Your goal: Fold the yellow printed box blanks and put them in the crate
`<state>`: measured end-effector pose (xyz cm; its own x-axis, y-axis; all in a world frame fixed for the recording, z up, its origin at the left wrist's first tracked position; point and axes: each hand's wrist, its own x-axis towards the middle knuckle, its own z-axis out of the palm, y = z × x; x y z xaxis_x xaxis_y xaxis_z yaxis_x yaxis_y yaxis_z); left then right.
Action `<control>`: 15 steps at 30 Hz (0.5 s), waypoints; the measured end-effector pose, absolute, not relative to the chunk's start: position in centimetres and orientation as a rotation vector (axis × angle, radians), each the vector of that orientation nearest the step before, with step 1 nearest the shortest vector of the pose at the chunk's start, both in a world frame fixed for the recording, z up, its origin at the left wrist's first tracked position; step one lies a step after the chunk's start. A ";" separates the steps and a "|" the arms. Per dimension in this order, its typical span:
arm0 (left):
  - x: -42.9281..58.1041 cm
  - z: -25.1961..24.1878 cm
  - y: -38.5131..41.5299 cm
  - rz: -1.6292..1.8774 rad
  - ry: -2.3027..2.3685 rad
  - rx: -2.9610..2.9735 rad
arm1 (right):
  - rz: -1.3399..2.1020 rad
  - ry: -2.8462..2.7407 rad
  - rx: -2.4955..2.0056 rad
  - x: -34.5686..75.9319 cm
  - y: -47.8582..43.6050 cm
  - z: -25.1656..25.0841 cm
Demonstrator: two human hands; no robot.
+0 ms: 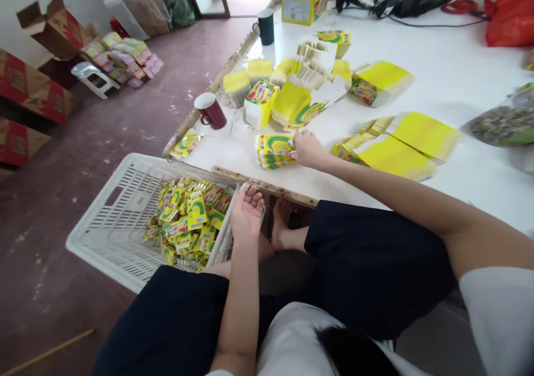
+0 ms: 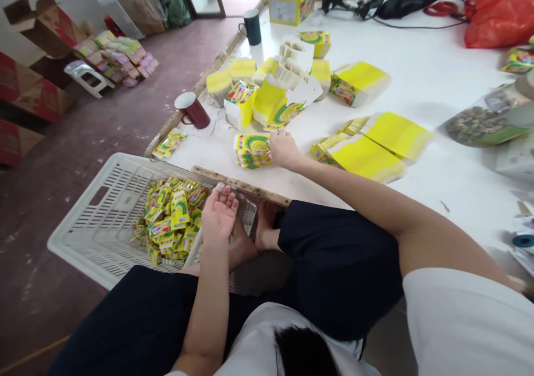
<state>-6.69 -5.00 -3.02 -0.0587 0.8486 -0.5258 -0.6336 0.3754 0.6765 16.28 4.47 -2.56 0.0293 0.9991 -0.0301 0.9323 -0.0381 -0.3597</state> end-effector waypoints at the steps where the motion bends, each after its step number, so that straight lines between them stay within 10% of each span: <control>1: -6.5 -3.0 -5.1 1.222 1.074 0.255 | 0.423 -1.987 -2.058 16.3 4.5 -2.4; 15: -4.6 -2.6 -6.0 1.474 0.863 0.402 | 1.098 -2.362 -1.006 11.0 -0.4 1.9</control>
